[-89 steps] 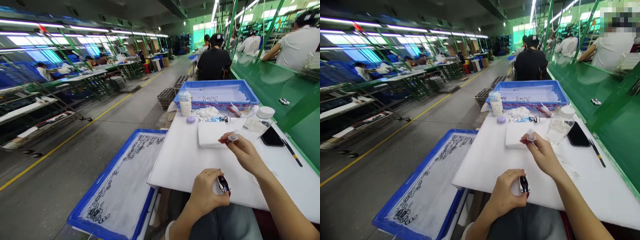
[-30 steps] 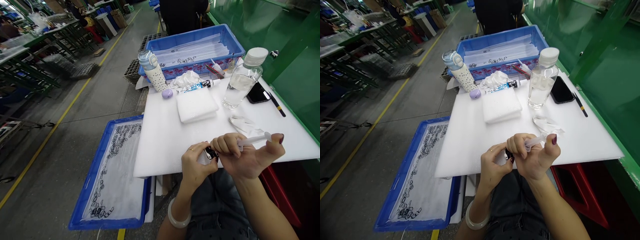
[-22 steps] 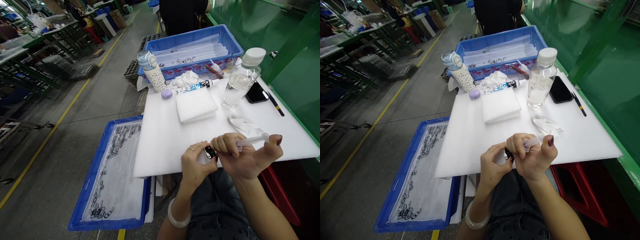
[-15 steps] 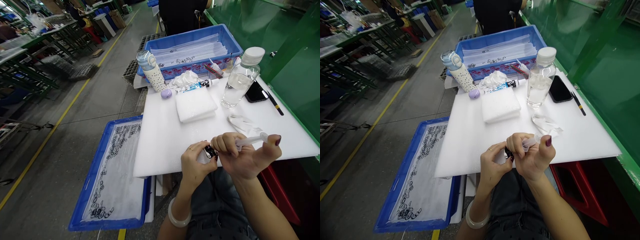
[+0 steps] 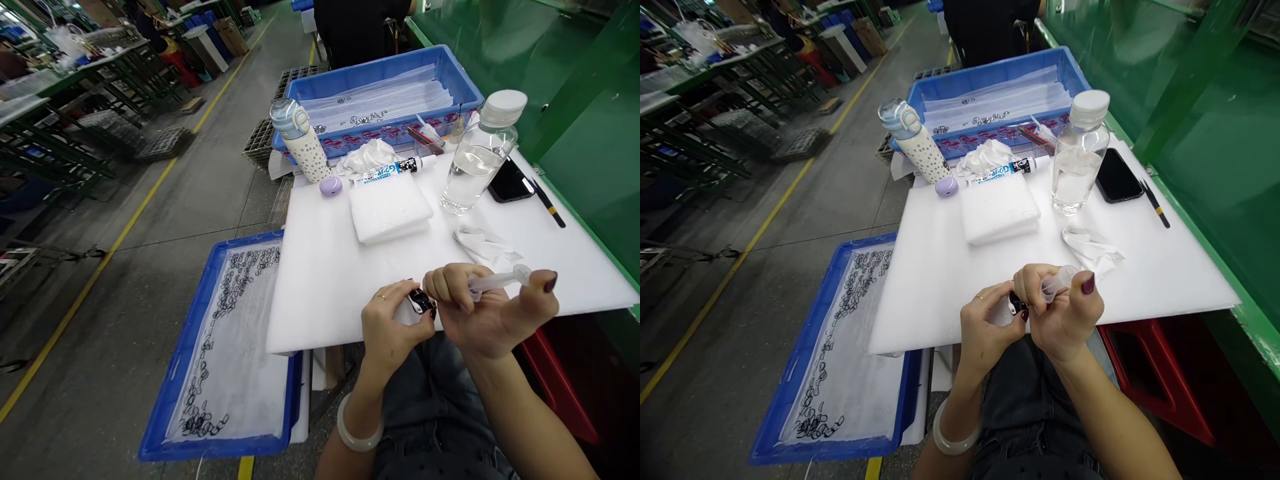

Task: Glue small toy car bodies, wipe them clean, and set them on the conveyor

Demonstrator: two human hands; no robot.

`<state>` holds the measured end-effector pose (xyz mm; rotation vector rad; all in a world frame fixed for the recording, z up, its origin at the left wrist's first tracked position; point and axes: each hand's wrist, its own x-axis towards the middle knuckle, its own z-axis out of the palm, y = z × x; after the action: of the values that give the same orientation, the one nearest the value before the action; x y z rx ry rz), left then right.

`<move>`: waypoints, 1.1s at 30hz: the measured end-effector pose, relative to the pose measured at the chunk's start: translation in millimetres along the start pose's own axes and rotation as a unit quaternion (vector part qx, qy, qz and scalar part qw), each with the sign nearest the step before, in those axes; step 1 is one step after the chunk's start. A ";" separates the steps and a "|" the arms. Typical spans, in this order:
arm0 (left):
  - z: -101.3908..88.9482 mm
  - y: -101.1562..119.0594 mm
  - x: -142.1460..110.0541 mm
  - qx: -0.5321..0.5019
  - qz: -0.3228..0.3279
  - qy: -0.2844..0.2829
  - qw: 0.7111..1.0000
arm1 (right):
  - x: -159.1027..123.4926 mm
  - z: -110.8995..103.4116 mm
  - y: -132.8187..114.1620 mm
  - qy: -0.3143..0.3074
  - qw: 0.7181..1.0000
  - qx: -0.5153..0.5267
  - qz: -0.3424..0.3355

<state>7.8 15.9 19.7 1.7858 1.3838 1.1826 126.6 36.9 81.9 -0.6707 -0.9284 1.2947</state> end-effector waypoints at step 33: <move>-0.5 -16.4 -4.1 -0.057 0.039 -0.045 0.997 | 49.7 -153.9 -5.4 0.093 0.680 -0.725 -0.064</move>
<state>0.0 16.7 4.7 1.8047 1.1815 1.1807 263.4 97.4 20.4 -1.8516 -1.7215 0.0589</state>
